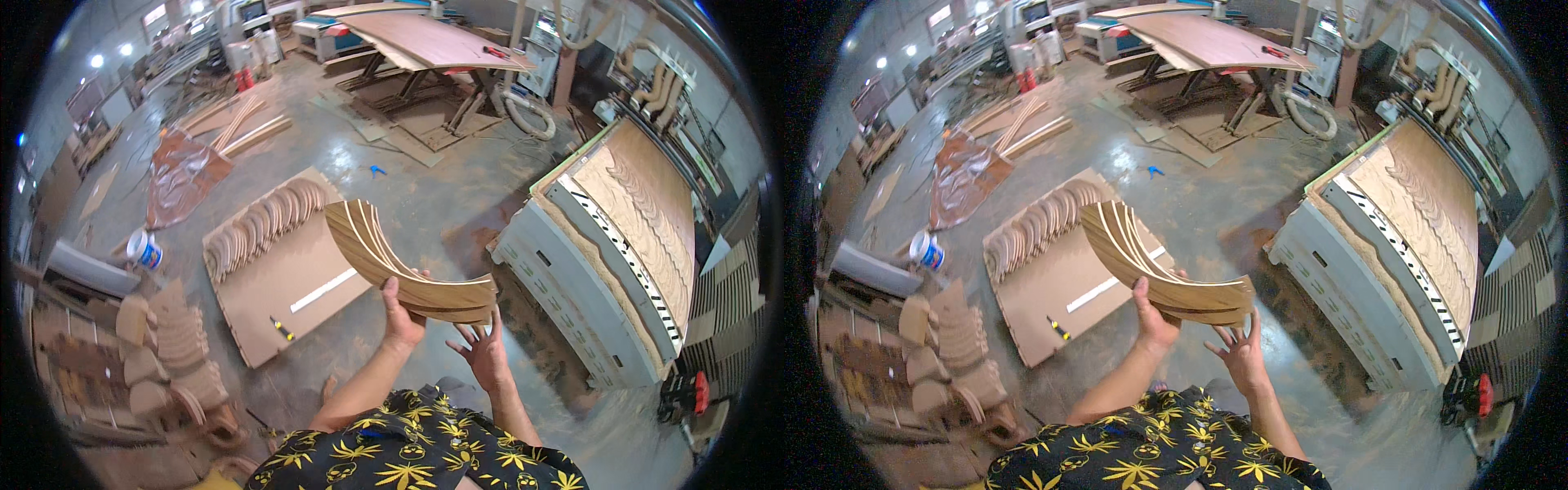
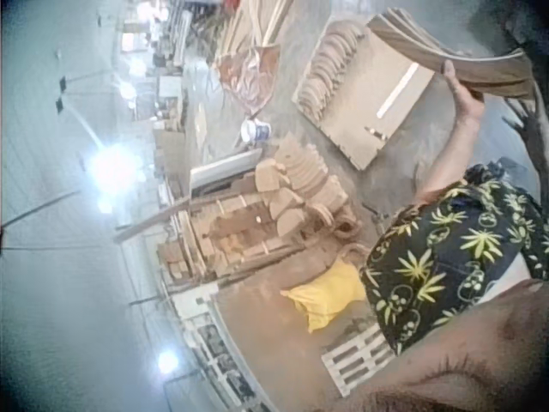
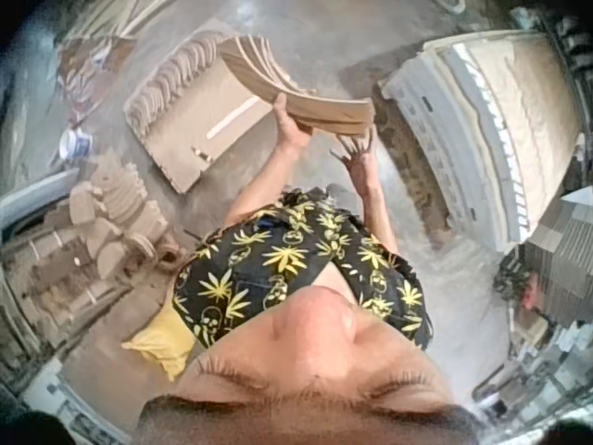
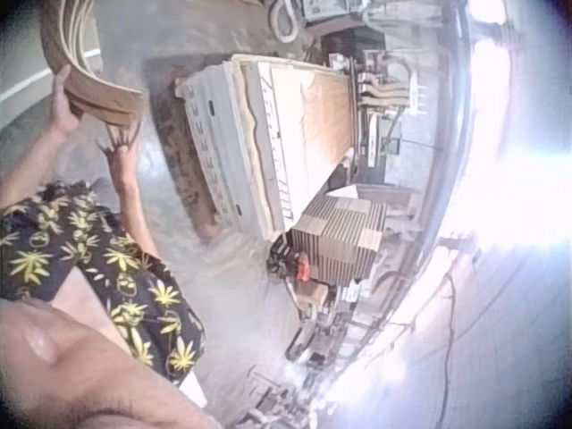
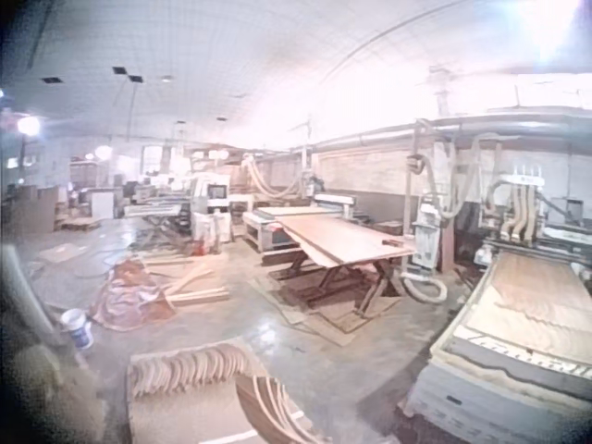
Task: The person picks up curved wooden components from a machine bed and places them onto a sorted stack on a nearby board.
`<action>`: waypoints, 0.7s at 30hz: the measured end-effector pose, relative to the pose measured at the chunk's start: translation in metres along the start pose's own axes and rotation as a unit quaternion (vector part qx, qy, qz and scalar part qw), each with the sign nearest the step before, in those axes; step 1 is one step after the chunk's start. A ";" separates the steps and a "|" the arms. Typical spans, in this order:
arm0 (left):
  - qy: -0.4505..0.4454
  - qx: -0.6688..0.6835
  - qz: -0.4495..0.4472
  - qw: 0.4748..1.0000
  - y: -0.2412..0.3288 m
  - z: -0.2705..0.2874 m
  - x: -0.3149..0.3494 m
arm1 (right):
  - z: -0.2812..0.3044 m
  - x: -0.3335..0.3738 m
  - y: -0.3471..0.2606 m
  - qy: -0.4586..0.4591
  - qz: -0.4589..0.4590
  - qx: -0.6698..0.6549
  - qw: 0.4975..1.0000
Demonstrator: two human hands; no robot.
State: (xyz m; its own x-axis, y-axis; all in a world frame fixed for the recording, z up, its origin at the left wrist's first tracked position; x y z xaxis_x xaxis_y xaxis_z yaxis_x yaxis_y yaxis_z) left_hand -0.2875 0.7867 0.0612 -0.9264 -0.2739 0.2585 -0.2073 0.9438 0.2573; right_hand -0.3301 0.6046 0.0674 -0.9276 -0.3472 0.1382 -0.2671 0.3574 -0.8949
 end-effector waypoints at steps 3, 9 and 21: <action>-0.040 0.025 0.033 0.998 -0.036 -0.030 -0.063 | 0.000 -0.070 -0.035 0.050 0.076 -0.066 0.994; -0.109 -0.037 -0.021 0.993 -0.094 -0.075 -0.190 | 0.067 -0.212 -0.071 0.129 0.061 -0.176 0.974; -0.114 -0.169 -0.142 0.969 -0.086 -0.160 -0.416 | 0.094 -0.485 -0.139 0.067 0.000 -0.245 0.967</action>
State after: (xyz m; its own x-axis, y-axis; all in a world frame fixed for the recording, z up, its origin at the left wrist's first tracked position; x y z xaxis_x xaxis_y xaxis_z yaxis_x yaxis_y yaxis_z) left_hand 0.1656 0.7902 0.0809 -0.9003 -0.4298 -0.0695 -0.3848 0.7109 0.5887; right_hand 0.1816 0.6419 0.0851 -0.9445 -0.2434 0.2207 -0.3281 0.7365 -0.5916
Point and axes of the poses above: each hand's wrist, its own x-axis away from the middle knuckle, its own z-axis out of the back of the hand, y = z × x, the point moved 6 cm from there along -x, towards the middle knuckle, and after that the axes turned 9 degrees about x, right-handed, at the moved point
